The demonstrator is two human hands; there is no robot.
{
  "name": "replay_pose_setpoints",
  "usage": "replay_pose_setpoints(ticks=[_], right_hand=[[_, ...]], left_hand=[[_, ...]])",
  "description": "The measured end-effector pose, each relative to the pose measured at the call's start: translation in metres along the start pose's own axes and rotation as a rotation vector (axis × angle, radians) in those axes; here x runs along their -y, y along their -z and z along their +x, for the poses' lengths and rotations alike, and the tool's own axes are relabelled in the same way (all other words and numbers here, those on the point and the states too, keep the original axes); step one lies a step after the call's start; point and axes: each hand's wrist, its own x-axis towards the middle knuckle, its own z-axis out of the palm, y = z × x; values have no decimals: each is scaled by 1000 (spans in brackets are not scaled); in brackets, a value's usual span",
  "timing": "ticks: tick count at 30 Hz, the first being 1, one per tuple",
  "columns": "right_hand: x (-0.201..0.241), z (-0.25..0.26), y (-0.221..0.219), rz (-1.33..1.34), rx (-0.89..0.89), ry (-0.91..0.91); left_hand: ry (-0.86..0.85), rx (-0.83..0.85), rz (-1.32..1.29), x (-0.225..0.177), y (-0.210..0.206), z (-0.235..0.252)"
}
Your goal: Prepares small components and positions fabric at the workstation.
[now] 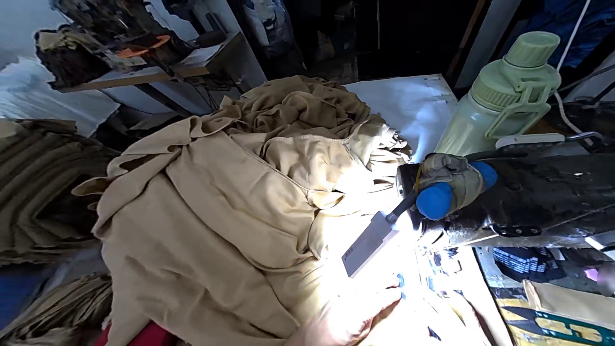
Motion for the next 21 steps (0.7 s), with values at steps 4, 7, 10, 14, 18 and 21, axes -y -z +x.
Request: replay_pose_setpoints(ticks=[4,7,10,14,18,21], right_hand=[[-3,-5,-8,-48,-63,29],[-13,-7,-15,-48,-51,43],[-11,-6,-14,-64,-72,97],[-4,-4,-14,-80,-134,108],[12,-1,0,-13,-102,22],[8,4,4,11,-73,2]], left_hand=[[-11,30,22,4,0,1],[-16,78,61,5,1,4],[-9,145,74,4,4,8],[-47,102,117,5,2,8],[-77,82,163,8,2,9],[-87,87,141,10,4,16]])
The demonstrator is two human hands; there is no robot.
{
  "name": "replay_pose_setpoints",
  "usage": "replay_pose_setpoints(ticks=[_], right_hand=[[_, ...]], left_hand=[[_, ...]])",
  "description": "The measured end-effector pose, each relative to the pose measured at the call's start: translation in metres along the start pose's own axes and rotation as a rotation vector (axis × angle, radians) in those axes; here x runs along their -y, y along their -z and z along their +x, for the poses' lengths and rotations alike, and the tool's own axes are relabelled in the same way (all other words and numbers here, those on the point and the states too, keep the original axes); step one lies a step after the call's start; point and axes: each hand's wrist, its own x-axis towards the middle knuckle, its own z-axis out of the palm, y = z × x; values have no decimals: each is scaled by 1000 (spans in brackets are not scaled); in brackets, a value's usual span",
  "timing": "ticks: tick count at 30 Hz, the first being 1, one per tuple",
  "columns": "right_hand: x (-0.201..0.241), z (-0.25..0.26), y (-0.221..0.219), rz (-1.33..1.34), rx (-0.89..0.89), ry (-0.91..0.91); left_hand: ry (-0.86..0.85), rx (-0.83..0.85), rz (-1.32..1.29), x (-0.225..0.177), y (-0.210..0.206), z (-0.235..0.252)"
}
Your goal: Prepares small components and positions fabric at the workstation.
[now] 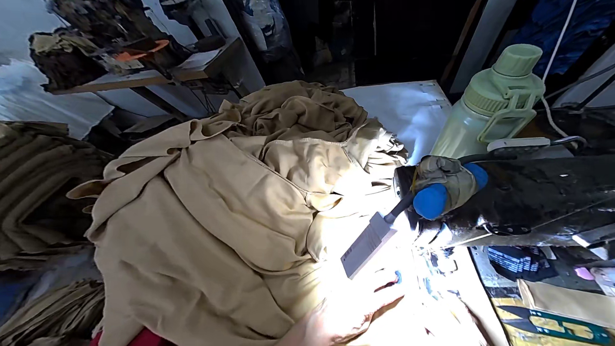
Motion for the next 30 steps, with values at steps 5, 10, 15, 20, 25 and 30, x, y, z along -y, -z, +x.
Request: replay_pose_setpoints(ticks=[5,10,15,20,25,30], right_hand=[[-44,13,-21,-151,-80,148],[-44,43,-8,-142,-75,29],[-61,47,-15,-160,-141,88],[-67,45,-19,-43,-195,29],[-68,48,-16,-46,-277,-129],[-77,63,-32,50,-475,32]], left_hand=[[117,161,-5,9,17,14],[204,104,90,1,39,39],[503,52,308,8,40,41],[412,93,-72,-21,15,42],[668,-43,185,-36,18,20],[576,-185,691,-99,87,-6]])
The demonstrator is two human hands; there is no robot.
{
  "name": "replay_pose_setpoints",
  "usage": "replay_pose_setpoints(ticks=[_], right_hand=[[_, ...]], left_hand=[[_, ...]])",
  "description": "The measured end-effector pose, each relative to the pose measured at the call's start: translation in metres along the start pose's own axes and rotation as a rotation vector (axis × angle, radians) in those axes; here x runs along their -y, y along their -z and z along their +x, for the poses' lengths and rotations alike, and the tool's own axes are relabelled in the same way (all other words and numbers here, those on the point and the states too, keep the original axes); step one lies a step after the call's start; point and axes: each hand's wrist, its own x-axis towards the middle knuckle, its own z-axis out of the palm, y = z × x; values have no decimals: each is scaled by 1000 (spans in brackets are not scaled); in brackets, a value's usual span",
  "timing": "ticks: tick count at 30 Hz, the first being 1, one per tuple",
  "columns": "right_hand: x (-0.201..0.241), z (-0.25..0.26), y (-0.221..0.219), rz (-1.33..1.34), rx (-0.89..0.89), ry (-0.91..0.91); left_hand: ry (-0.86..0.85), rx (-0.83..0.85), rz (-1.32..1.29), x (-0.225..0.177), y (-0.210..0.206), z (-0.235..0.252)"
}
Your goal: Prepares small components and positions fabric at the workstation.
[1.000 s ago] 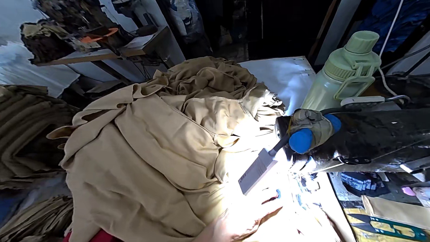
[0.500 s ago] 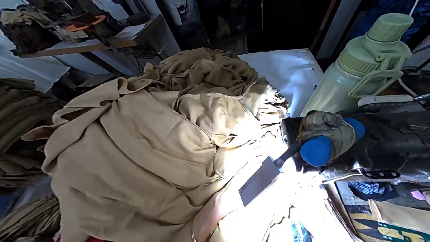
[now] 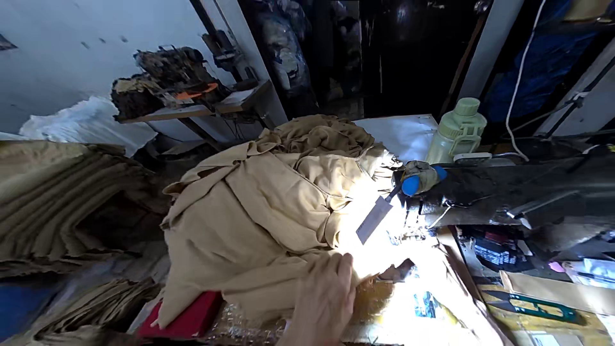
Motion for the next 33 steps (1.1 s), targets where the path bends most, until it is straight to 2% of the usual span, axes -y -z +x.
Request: replay_pose_setpoints(ticks=[2,5,7,8,9,11,14,16,18,20,21,22,23,25,27,31,33], right_hand=[[22,3,0,8,-11,-49],[32,-22,-7,-114,-78,74],[62,-48,7,-149,49,14],[74,-53,13,-206,75,69],[74,-51,10,-277,-31,219],[65,-52,6,-313,-158,392],[52,-75,10,-313,-46,346],[46,-88,4,-335,-8,322],[42,-92,-2,-326,-34,306],[39,-96,-6,-306,-52,279],[39,-97,-7,-300,-66,275],[39,-97,-7,-276,-80,267],[40,-98,-6,-248,-99,249],[42,-100,-4,-217,-130,224],[44,-100,-3,-211,-145,216],[45,-100,-4,-235,-141,205],[46,-100,-3,-215,-129,199]], left_hand=[[-1,126,-193,-14,20,-18],[73,297,-528,-14,12,-22],[65,334,-663,-13,1,-21],[34,349,-698,-14,-4,-21],[-8,372,-706,-13,-7,-21],[-75,472,-620,-8,-5,-18],[45,737,-234,2,8,5],[105,781,-85,9,2,18],[60,636,-224,3,-6,22],[35,367,-595,-19,-32,13],[60,303,-765,-32,-48,8],[98,311,-840,-42,-63,5],[119,293,-784,-49,-78,2],[152,133,-522,-56,-105,2],[141,48,-420,-56,-114,5],[134,152,-422,-51,-108,4],[116,122,-480,-47,-109,0]])
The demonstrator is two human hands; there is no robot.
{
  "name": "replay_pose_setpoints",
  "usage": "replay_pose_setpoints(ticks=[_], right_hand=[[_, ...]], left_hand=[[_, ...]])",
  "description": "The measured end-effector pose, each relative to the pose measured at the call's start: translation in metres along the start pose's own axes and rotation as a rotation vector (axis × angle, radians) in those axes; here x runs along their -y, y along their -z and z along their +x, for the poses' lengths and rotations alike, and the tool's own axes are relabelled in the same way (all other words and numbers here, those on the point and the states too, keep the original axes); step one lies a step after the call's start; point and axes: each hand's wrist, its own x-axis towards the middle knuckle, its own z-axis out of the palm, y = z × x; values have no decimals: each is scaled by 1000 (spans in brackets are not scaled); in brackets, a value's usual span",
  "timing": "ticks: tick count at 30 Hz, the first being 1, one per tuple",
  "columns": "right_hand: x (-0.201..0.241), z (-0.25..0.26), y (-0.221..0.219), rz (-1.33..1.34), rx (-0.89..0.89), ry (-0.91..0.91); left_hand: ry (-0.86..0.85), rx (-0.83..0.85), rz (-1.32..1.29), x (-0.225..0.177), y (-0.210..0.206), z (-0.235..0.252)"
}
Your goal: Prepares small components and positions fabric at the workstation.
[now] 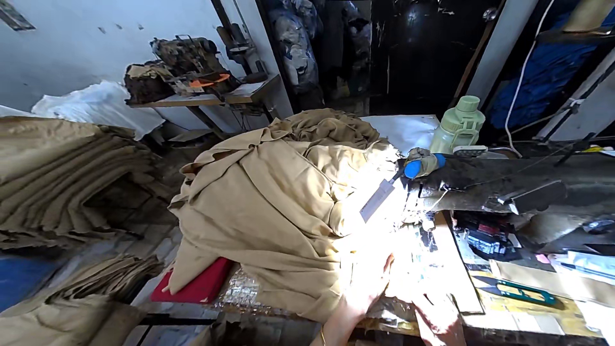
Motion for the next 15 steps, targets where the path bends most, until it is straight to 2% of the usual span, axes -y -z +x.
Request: replay_pose_setpoints(ticks=[5,9,12,14,15], right_hand=[[7,8,9,35,76,-39],[12,11,17,130,156,-166],[11,12,21,111,248,-156],[10,14,25,85,308,-135],[10,15,27,65,321,-130]], left_hand=[[-40,131,-136,7,3,-9],[-141,291,-458,10,-1,-15],[-184,319,-622,12,8,-21],[-162,337,-582,14,20,-17],[-175,307,-455,14,23,-12]])
